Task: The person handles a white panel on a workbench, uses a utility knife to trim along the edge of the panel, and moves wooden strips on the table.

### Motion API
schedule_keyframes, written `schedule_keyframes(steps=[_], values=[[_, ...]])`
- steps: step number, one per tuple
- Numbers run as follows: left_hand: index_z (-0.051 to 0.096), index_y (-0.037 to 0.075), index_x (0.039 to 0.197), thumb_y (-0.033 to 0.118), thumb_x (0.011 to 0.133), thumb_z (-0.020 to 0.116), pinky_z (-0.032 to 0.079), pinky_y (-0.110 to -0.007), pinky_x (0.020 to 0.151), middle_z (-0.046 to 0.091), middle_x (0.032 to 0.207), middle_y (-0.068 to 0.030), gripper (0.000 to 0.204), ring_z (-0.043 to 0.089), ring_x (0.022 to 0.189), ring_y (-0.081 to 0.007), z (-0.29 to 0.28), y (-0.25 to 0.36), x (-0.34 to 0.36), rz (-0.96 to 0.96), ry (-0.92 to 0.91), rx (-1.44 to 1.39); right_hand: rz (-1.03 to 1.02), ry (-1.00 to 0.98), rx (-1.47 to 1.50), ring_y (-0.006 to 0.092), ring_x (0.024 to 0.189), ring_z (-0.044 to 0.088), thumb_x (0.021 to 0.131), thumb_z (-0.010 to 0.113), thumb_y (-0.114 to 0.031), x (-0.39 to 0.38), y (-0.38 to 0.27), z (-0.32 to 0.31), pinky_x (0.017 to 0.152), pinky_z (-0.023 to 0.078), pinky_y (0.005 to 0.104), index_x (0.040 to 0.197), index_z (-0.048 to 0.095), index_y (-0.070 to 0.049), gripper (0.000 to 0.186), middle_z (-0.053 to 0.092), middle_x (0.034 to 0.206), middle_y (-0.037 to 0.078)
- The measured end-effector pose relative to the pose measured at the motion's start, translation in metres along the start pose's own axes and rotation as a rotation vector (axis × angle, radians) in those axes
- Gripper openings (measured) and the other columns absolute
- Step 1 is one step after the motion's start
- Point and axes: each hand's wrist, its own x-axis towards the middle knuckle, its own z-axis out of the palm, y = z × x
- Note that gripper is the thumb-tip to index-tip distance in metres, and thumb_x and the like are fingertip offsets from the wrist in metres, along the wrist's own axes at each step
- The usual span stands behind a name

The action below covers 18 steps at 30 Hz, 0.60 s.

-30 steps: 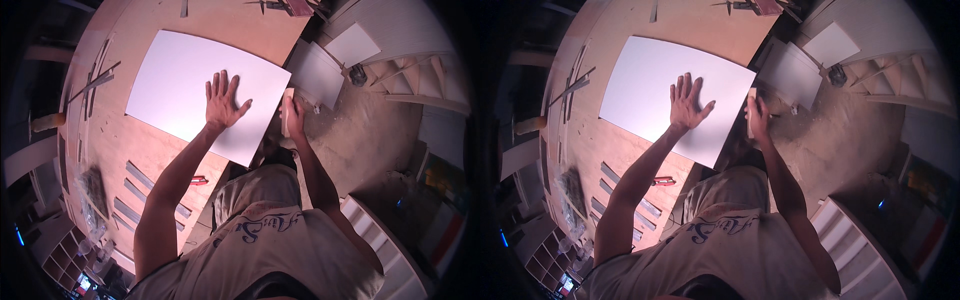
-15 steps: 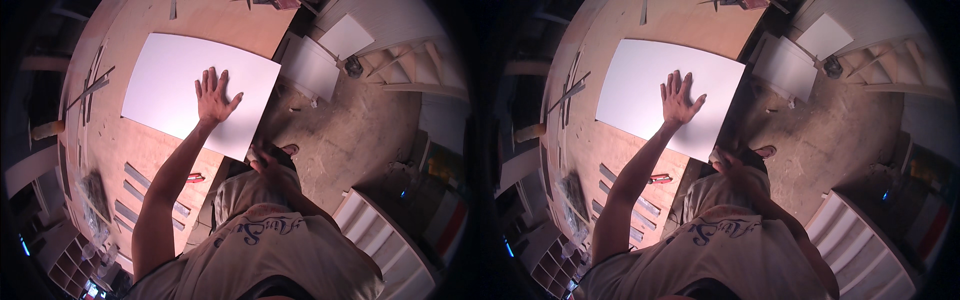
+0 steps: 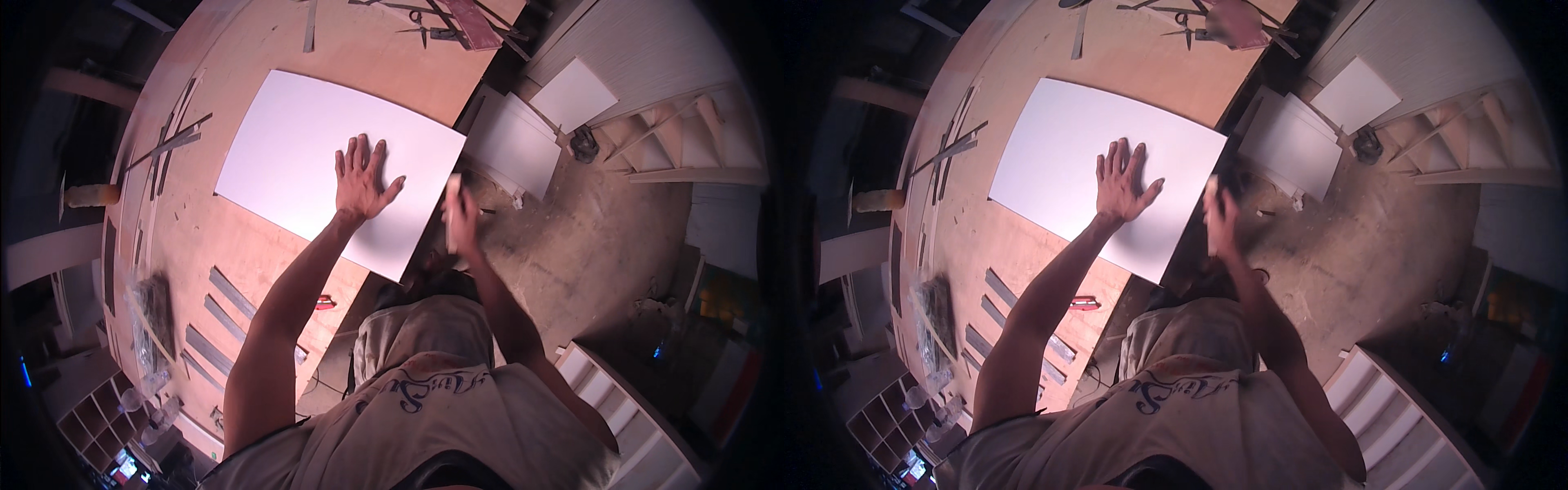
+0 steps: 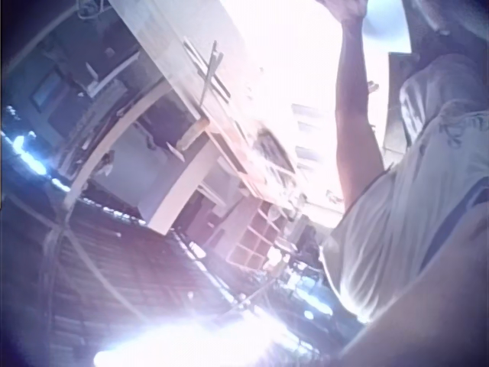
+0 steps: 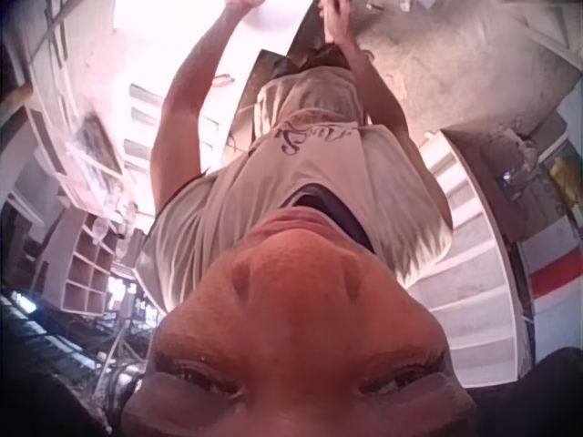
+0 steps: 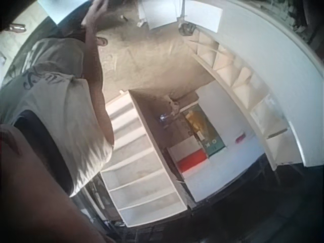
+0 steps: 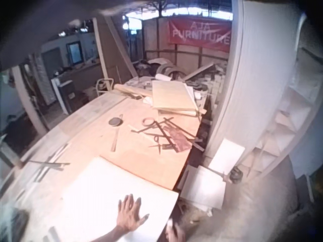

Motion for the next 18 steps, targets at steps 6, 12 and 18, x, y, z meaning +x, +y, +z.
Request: schedule_keyframes(steps=[6,12,18], values=[[0.03,0.013,0.15,0.063,0.086,0.051,0.01,-0.06,0.115,0.022,0.153,-0.0263,0.083,0.018,0.144,-0.0427,-0.002,0.001,0.001,0.002,0.004,0.016,0.02,0.14,-0.01,0.0106,0.075,0.058,0.094,0.058,-0.047,0.08,-0.03,-0.005,0.057,0.05,0.0261,0.107,0.061,0.0,0.049,0.06,0.088,0.004],[0.031,0.014,0.15,0.064,0.085,0.051,0.01,-0.057,0.116,0.022,0.154,-0.0248,0.084,0.016,0.145,-0.0399,0.0,0.001,0.001,-0.015,-0.01,0.03,0.085,-0.153,-0.167,0.0047,0.062,0.052,0.093,0.064,-0.031,-0.027,-0.013,-0.016,0.053,0.042,0.0214,0.107,0.063,-0.003,0.032,0.059,0.076,0.0],[0.035,0.012,0.148,0.062,0.085,0.052,0.01,-0.056,0.117,0.023,0.154,-0.024,0.082,0.017,0.145,-0.0394,0.001,0.0,-0.001,0.0,0.014,0.014,-0.102,-0.436,-0.286,0.0194,0.105,0.059,0.09,0.064,-0.027,-0.135,0.001,-0.016,0.094,0.044,0.0354,0.128,0.057,-0.001,0.046,0.065,0.109,0.014]])
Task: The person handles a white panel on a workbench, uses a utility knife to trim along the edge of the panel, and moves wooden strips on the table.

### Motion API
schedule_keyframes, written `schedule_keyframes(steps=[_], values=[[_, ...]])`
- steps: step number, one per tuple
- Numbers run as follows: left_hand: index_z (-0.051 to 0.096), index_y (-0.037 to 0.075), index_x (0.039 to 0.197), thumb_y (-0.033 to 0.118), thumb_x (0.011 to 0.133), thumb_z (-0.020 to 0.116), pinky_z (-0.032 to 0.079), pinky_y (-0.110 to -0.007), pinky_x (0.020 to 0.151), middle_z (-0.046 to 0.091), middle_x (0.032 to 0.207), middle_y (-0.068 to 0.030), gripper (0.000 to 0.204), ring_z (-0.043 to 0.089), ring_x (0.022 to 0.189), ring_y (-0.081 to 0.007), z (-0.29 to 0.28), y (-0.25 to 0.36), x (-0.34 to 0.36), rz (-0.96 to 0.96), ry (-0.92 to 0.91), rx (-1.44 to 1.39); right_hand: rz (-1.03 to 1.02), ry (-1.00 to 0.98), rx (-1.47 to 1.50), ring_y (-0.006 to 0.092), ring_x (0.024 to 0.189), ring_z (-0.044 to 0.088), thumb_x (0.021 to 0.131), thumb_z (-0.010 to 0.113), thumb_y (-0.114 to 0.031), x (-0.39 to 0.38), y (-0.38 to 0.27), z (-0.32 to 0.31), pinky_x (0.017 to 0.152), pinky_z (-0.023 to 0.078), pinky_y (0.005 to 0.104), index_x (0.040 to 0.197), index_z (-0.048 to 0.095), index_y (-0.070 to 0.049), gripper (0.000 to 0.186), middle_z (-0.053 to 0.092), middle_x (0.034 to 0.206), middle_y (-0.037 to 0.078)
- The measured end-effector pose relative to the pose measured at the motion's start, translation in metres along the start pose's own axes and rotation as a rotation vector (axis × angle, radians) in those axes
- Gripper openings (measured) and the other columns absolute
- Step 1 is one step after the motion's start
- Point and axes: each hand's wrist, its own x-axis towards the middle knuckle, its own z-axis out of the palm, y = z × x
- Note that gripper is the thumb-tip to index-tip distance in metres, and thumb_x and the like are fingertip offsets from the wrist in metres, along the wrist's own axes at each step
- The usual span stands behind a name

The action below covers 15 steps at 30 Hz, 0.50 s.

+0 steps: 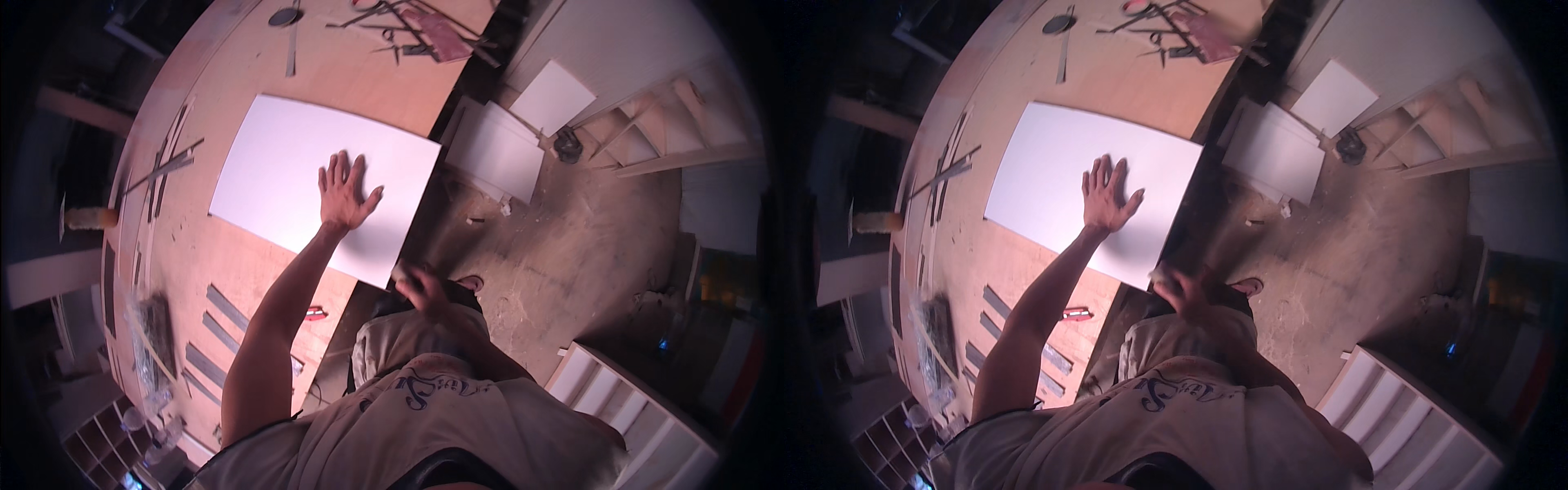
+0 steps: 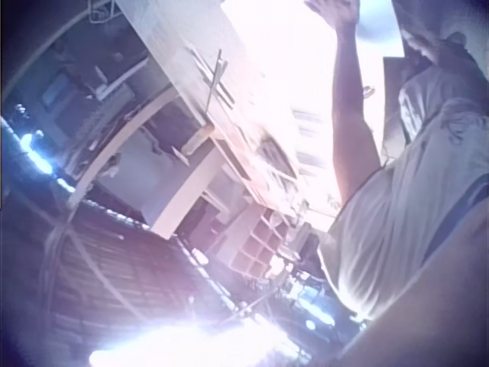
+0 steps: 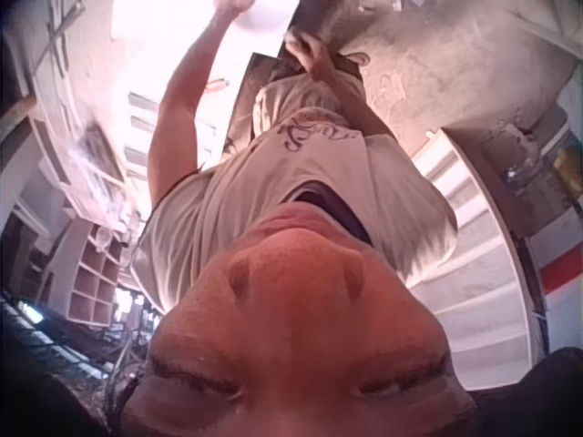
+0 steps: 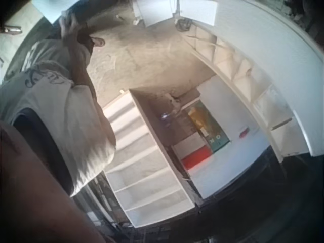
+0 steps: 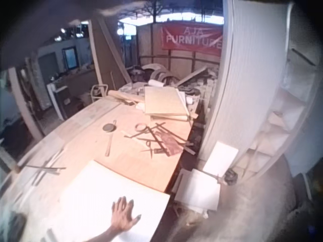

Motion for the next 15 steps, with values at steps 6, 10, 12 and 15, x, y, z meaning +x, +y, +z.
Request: schedule_keyframes(steps=[6,10,12,15], values=[[0.038,0.008,0.146,0.053,0.089,0.046,0.012,-0.058,0.115,0.028,0.151,-0.0271,0.073,0.022,0.142,-0.0425,-0.006,0.004,-0.003,0.007,0.004,-0.034,0.102,0.299,0.055,0.0084,0.066,0.055,0.091,0.065,-0.029,0.008,0.013,-0.022,0.059,0.048,0.0263,0.138,0.05,-0.009,0.054,0.062,0.098,0.004],[0.038,0.007,0.145,0.054,0.088,0.047,0.012,-0.055,0.117,0.028,0.151,-0.0261,0.074,0.021,0.143,-0.0406,-0.008,0.005,-0.005,-0.016,0.014,-0.05,0.222,0.58,0.179,0.0089,0.071,0.053,0.089,0.067,-0.029,0.037,0.016,-0.088,0.056,0.045,0.0269,0.135,0.051,-0.01,0.052,0.057,0.095,0.001],[0.04,0.003,0.141,0.051,0.087,0.052,0.018,-0.052,0.115,0.033,0.148,-0.026,0.073,0.026,0.14,-0.0401,-0.01,0.006,-0.006,-0.047,0.072,-0.102,0.436,0.61,0.391,0.0112,0.076,0.054,0.085,0.07,-0.034,0.057,0.009,-0.116,0.058,0.046,0.0282,0.133,0.052,-0.012,0.055,0.054,0.095,0.001],[0.04,-0.002,0.138,0.047,0.087,0.057,0.024,-0.049,0.113,0.036,0.144,-0.0261,0.073,0.031,0.136,-0.0399,-0.014,0.007,-0.008,-0.176,0.174,-0.176,0.388,0.469,0.315,0.0168,0.09,0.055,0.082,0.072,-0.038,0.103,-0.007,-0.149,0.072,0.048,0.0323,0.137,0.046,-0.012,0.066,0.055,0.105,0.005]])
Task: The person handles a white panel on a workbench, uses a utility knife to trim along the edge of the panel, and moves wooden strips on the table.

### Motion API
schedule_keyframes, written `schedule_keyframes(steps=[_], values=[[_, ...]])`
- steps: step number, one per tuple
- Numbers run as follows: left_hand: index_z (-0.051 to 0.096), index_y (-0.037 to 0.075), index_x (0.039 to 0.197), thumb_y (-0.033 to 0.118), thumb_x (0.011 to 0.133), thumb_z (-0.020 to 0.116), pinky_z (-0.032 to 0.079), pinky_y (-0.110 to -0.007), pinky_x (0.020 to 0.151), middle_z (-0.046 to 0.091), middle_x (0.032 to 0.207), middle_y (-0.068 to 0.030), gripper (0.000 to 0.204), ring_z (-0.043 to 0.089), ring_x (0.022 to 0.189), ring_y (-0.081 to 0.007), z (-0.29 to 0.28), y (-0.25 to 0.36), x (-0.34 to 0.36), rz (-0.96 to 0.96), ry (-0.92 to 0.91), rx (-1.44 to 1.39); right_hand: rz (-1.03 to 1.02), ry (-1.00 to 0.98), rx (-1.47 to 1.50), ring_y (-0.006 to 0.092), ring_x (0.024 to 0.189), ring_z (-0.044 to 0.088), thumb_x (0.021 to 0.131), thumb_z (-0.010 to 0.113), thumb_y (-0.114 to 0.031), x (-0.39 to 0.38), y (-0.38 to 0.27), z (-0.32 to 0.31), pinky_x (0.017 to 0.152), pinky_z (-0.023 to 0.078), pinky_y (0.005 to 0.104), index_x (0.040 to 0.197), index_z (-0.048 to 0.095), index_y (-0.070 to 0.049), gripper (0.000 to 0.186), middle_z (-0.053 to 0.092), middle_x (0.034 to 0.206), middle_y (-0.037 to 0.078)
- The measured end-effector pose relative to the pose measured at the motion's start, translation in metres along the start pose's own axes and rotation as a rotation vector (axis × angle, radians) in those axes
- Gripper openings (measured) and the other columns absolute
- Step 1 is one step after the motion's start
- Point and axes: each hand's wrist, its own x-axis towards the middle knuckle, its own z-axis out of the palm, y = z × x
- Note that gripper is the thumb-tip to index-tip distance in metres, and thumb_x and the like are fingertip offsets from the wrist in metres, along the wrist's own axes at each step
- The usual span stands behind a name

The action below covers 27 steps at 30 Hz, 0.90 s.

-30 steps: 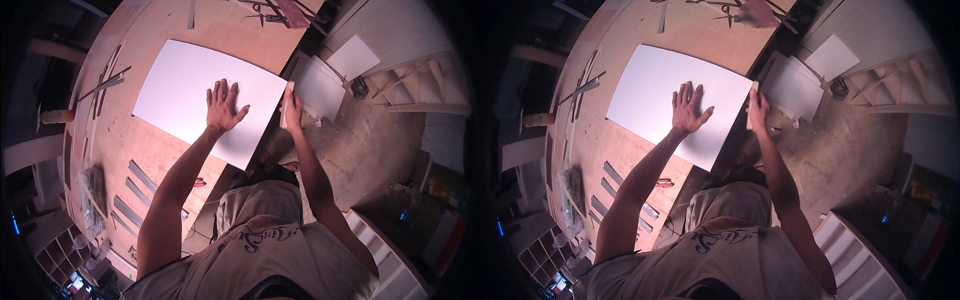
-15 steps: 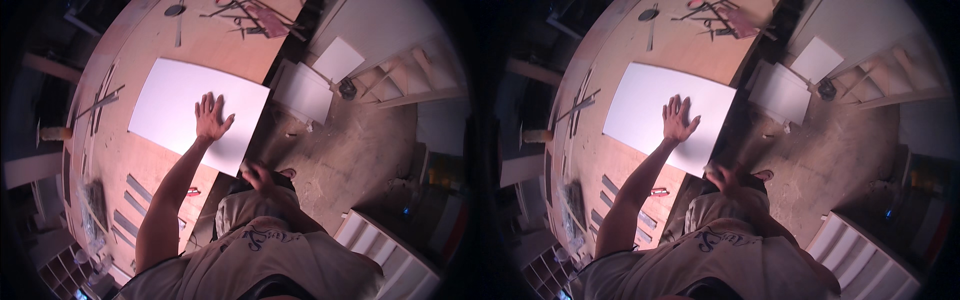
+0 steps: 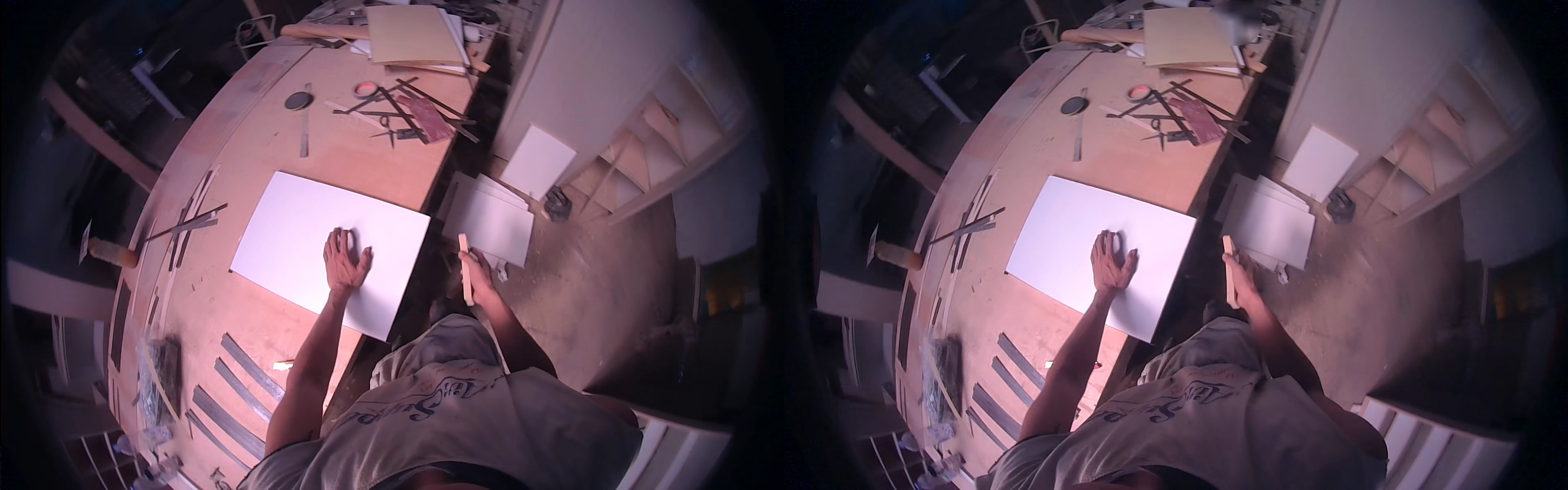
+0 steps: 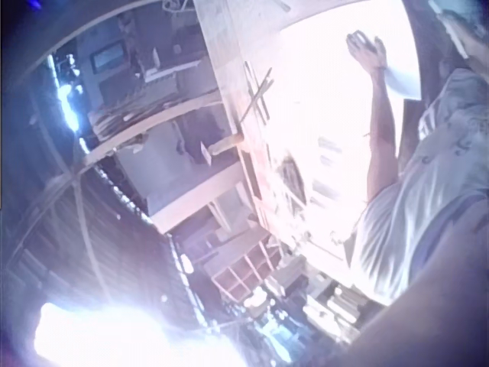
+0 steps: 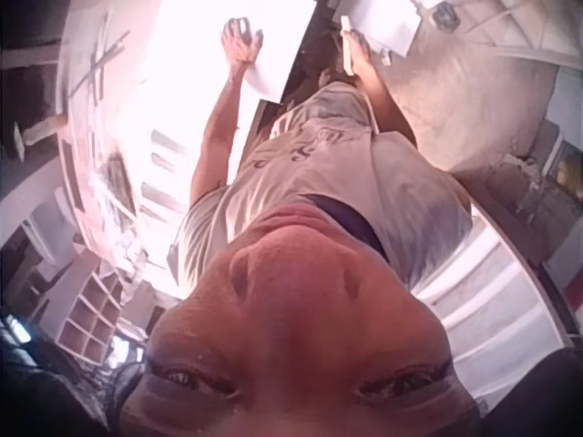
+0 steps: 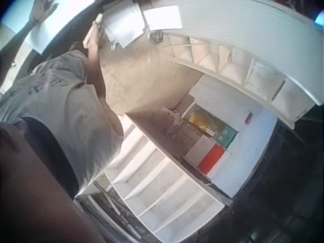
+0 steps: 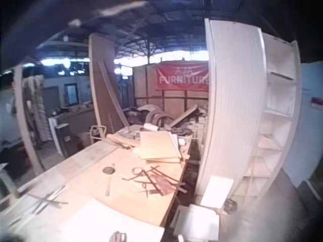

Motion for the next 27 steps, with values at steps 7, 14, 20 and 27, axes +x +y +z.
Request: schedule_keyframes(steps=[7,14,20,27], values=[[0.042,0.0,0.138,0.042,0.086,0.063,0.028,-0.048,0.112,0.038,0.144,-0.0236,0.069,0.034,0.135,-0.0387,0.003,-0.003,0.004,-0.226,0.183,-0.039,-0.429,-0.228,-0.355,0.0297,0.121,0.052,0.08,0.074,-0.033,0.143,-0.104,0.087,0.102,0.041,0.0375,0.139,0.044,-0.002,0.072,0.053,0.131,0.02],[0.049,0.0,0.129,0.019,0.083,0.073,0.031,-0.046,0.109,0.044,0.138,-0.0198,0.055,0.037,0.132,-0.0359,0.005,0.053,-0.089,-0.736,0.748,-0.163,-0.879,-0.287,-0.851,0.0367,0.12,0.051,0.076,0.077,-0.027,0.23,-0.16,0.162,0.102,0.042,0.043,0.137,0.045,-0.003,0.073,0.054,0.128,0.022],[0.034,-0.002,0.136,0.048,0.08,0.072,0.043,-0.041,0.095,0.051,0.123,-0.0194,0.085,0.051,0.11,-0.0298,0.058,0.135,-0.184,-1.634,1.246,-0.726,-0.843,-0.425,-0.98,0.0366,0.132,0.04,0.078,0.075,-0.03,0.241,-0.178,0.174,0.108,0.035,0.0451,0.141,0.042,-0.011,0.074,0.042,0.141,0.022],[0.037,0.001,0.129,0.057,0.077,0.071,0.046,-0.047,0.099,0.051,0.13,-0.0198,0.084,0.056,0.113,-0.0346,0.097,0.155,-0.153,-1.507,1.399,-2.158,-0.914,-0.797,-1.134,0.0456,0.141,0.021,0.08,0.071,-0.038,0.181,-0.159,0.188,0.115,0.019,0.0533,0.148,0.031,-0.012,0.083,0.021,0.152,0.03]])
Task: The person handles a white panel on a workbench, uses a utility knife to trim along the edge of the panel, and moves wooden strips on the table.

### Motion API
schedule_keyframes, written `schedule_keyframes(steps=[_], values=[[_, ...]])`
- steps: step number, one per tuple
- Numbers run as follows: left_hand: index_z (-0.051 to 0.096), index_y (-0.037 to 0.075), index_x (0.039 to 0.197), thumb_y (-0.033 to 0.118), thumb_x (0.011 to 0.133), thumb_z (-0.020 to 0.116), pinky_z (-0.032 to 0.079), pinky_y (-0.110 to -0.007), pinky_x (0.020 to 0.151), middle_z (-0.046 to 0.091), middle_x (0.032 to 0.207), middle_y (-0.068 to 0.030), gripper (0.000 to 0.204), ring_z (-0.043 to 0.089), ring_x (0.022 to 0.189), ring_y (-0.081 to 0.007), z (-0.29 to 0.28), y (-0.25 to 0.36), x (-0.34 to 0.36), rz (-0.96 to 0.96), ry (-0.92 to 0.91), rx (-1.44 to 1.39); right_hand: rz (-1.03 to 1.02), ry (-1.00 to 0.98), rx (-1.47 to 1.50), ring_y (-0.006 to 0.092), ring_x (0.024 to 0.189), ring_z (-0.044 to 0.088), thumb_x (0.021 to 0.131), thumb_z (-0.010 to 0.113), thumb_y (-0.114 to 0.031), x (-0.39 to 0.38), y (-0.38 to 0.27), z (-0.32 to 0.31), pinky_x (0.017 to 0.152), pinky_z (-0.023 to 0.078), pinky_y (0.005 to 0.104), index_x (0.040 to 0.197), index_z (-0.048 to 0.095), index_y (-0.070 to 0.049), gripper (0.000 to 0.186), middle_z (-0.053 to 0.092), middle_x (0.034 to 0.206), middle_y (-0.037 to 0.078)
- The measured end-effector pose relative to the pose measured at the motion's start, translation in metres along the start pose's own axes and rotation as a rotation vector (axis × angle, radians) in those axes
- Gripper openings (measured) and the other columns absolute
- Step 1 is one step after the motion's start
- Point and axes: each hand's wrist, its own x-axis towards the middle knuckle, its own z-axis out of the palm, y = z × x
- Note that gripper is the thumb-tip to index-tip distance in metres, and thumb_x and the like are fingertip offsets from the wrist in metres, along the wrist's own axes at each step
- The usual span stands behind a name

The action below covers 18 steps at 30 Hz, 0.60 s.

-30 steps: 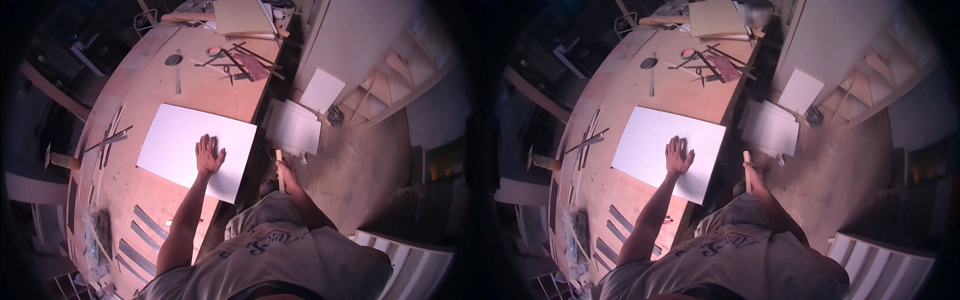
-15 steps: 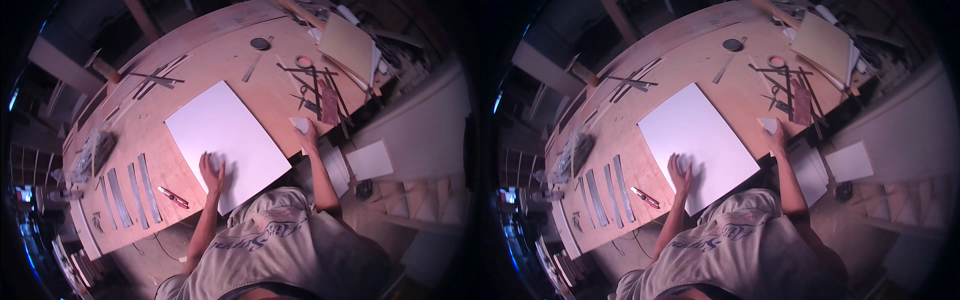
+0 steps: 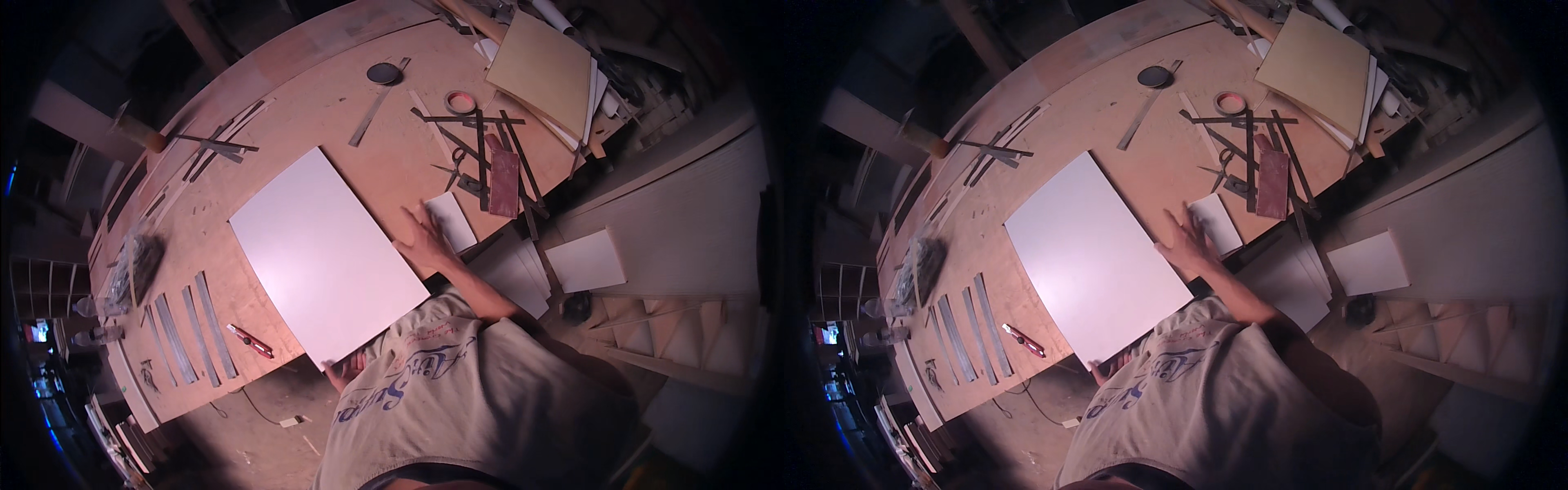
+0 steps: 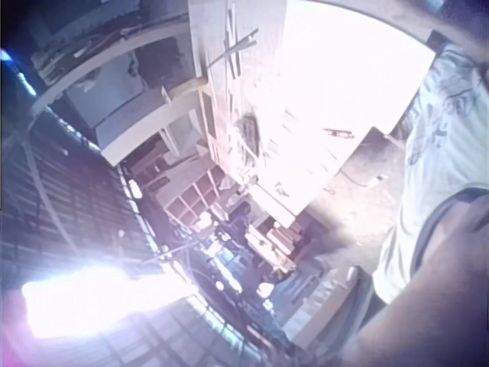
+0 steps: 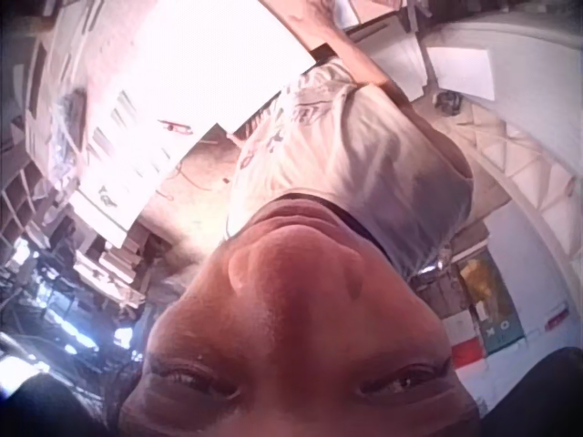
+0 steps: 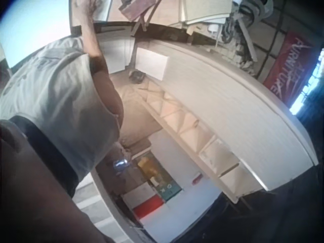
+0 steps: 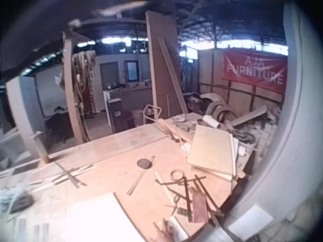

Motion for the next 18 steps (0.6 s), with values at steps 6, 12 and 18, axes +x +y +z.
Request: schedule_keyframes(steps=[6,12,18], values=[[0.056,0.001,0.11,0.023,0.088,0.067,0.046,-0.042,0.103,0.062,0.114,-0.0122,0.033,0.057,0.115,-0.0262,0.035,-0.029,0.009,0.08,-0.182,0.157,-0.128,-0.276,0.27,0.0391,0.138,0.033,0.085,0.068,-0.036,-0.001,-0.016,0.026,0.113,0.029,0.0482,0.147,0.028,-0.003,0.081,0.036,0.147,0.026],[0.059,0.004,0.09,0.014,0.083,0.069,0.046,-0.039,0.101,0.063,0.098,-0.0087,0.016,0.06,0.101,-0.0223,0.043,-0.032,-0.009,0.102,-0.234,0.359,0.133,-0.324,0.583,0.0355,0.137,0.036,0.085,0.067,-0.04,0.011,-0.008,0.037,0.112,0.031,0.0448,0.146,0.03,-0.001,0.081,0.039,0.146,0.024],[0.059,0.004,0.092,0.012,0.078,0.068,0.04,-0.041,0.106,0.059,0.114,-0.0122,0.019,0.053,0.115,-0.0263,0.064,-0.043,-0.041,-0.011,-0.375,0.301,0.562,-0.416,1.127,0.0263,0.11,0.059,0.09,0.063,-0.043,0.02,-0.015,0.035,0.093,0.05,0.0415,0.13,0.048,0.0,0.061,0.06,0.121,0.015]])
